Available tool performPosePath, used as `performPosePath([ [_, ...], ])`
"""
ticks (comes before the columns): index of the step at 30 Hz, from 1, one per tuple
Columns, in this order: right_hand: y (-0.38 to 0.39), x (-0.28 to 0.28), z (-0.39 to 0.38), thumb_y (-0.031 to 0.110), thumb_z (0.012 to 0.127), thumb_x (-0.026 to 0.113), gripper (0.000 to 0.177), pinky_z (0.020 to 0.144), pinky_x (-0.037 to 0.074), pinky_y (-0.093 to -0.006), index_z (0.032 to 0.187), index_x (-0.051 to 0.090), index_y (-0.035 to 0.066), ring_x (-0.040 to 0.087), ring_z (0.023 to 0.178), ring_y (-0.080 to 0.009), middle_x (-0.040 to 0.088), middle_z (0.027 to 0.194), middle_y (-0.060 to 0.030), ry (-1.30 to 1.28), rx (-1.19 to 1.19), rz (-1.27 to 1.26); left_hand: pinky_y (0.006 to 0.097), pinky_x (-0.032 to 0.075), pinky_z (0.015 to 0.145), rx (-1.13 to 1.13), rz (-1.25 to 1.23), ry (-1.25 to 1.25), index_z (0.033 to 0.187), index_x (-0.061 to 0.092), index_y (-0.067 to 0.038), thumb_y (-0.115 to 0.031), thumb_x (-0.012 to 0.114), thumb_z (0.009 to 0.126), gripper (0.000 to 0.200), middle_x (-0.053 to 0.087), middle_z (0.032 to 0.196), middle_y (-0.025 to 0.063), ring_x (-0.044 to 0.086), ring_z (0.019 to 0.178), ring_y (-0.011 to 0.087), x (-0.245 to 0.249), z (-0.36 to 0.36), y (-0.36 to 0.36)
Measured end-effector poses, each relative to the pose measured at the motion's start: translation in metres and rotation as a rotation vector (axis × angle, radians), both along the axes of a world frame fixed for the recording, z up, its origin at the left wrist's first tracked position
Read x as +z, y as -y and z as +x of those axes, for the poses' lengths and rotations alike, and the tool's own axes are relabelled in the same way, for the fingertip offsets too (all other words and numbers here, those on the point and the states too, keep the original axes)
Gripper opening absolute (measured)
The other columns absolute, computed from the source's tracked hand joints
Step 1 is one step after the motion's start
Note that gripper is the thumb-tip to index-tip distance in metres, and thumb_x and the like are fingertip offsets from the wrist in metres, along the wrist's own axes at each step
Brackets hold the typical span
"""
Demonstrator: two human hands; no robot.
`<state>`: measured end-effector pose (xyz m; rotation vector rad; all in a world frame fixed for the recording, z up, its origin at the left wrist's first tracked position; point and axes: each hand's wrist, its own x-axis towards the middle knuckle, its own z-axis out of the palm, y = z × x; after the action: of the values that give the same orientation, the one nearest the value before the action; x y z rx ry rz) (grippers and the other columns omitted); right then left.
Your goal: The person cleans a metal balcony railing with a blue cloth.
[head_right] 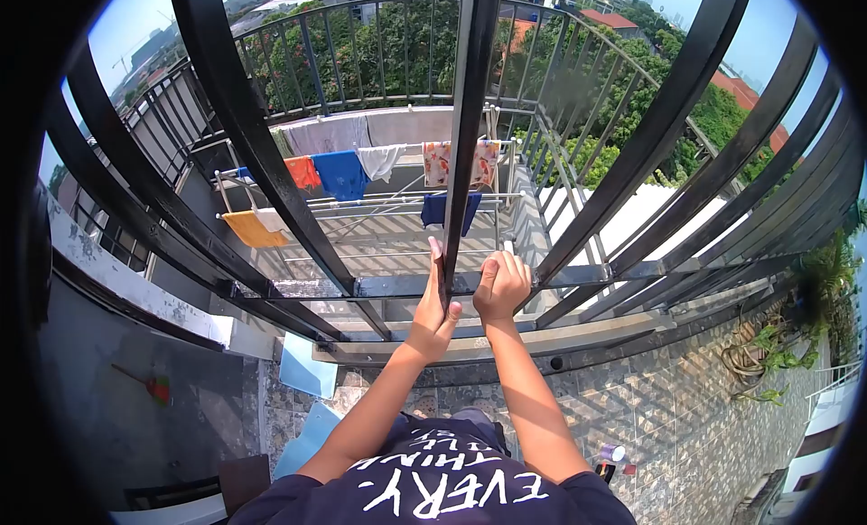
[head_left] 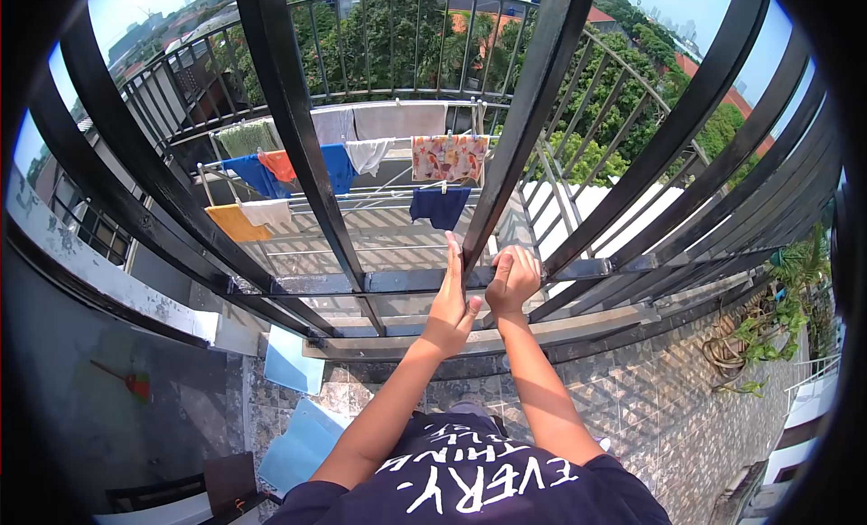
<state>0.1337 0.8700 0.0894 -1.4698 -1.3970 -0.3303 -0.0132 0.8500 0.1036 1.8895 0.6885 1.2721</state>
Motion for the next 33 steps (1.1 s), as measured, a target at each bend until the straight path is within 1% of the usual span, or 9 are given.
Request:
performPosePath([
  [3,-0.001,-0.003,0.002,0.032,0.102,0.036,0.044,0.068,0.039,-0.0424,0.068,0.052,0.010,0.054,0.070,-0.0329,0.055,0.069,-0.0077,0.020,-0.007,0.016,0.0451,0.015,0.123,-0.034,-0.062,-0.031,0.158,-0.011,0.000,-0.052,0.041,0.103,0.092,-0.006,0.165,0.0273,0.005,0.153,0.0436,-0.007,-0.004,0.004],
  [9,-0.001,-0.010,0.005,0.031,0.100,0.039,0.039,0.069,0.039,-0.0433,0.071,0.053,0.009,0.055,0.074,-0.0339,0.055,0.072,-0.0096,0.050,-0.011,0.009,0.0442,0.012,0.123,0.065,0.216,0.076,0.157,-0.011,0.001,-0.054,0.040,0.103,0.093,-0.009,0.166,0.0251,0.001,0.155,0.0398,0.083,0.012,-0.007],
  [13,-0.001,-0.010,0.006,0.027,0.098,0.044,0.031,0.071,0.041,-0.0433,0.077,0.058,0.008,0.056,0.076,-0.0330,0.057,0.076,-0.0095,0.073,-0.016,0.017,0.0478,0.017,0.122,0.164,0.233,0.053,0.159,-0.008,0.000,-0.045,0.044,0.104,0.088,-0.010,0.165,0.0277,0.003,0.153,0.0445,0.033,0.023,0.016],
  [17,0.003,-0.005,0.005,0.026,0.099,0.044,0.031,0.072,0.042,-0.0432,0.081,0.061,0.007,0.057,0.077,-0.0330,0.059,0.078,-0.0097,0.099,-0.038,-0.006,0.0442,0.018,0.122,0.042,0.033,0.136,0.159,0.004,0.003,-0.041,0.041,0.106,0.078,0.005,0.166,0.0256,0.012,0.153,0.0426,0.038,0.010,0.006],
  [22,0.000,-0.007,0.005,0.026,0.100,0.045,0.030,0.073,0.042,-0.0438,0.085,0.063,0.007,0.058,0.079,-0.0326,0.060,0.080,-0.0091,0.073,-0.029,-0.036,0.0419,0.025,0.119,0.037,0.207,0.003,0.158,0.004,0.003,-0.039,0.043,0.106,0.077,0.015,0.164,0.0279,0.024,0.150,0.0403,0.190,0.003,-0.032],
  [25,0.004,-0.004,0.005,0.028,0.101,0.046,0.028,0.075,0.042,-0.0448,0.086,0.060,0.008,0.057,0.080,-0.0320,0.059,0.081,-0.0084,0.118,0.000,-0.057,0.0426,0.021,0.121,-0.010,0.230,0.088,0.159,0.001,0.001,-0.035,0.045,0.106,0.077,0.012,0.164,0.0279,0.020,0.152,0.0400,0.229,0.012,-0.047],
  [29,0.010,-0.003,0.009,0.034,0.102,0.045,0.030,0.076,0.041,-0.0458,0.089,0.055,0.010,0.056,0.083,-0.0316,0.058,0.084,-0.0082,0.234,0.069,-0.121,0.0438,0.015,0.123,0.219,0.504,0.068,0.160,-0.002,-0.002,-0.038,0.048,0.105,0.083,0.004,0.166,0.0249,0.012,0.154,0.0393,0.171,0.027,-0.031],
  [31,0.012,-0.002,0.011,0.036,0.102,0.045,0.031,0.076,0.041,-0.0461,0.089,0.055,0.010,0.056,0.083,-0.0315,0.058,0.085,-0.0085,0.252,0.094,-0.098,0.0436,0.014,0.123,0.300,0.481,0.071,0.159,-0.004,-0.001,-0.038,0.049,0.104,0.085,0.002,0.166,0.0227,0.009,0.154,0.0389,0.102,0.037,-0.019],
  [33,0.012,-0.001,0.014,0.038,0.102,0.045,0.032,0.077,0.041,-0.0460,0.090,0.055,0.010,0.056,0.084,-0.0311,0.058,0.086,-0.0085,0.270,0.113,-0.145,0.0431,0.014,0.123,0.252,0.302,0.036,0.159,-0.003,0.000,-0.041,0.049,0.103,0.087,0.003,0.167,0.0227,0.009,0.154,0.0381,0.096,0.035,-0.011],
])
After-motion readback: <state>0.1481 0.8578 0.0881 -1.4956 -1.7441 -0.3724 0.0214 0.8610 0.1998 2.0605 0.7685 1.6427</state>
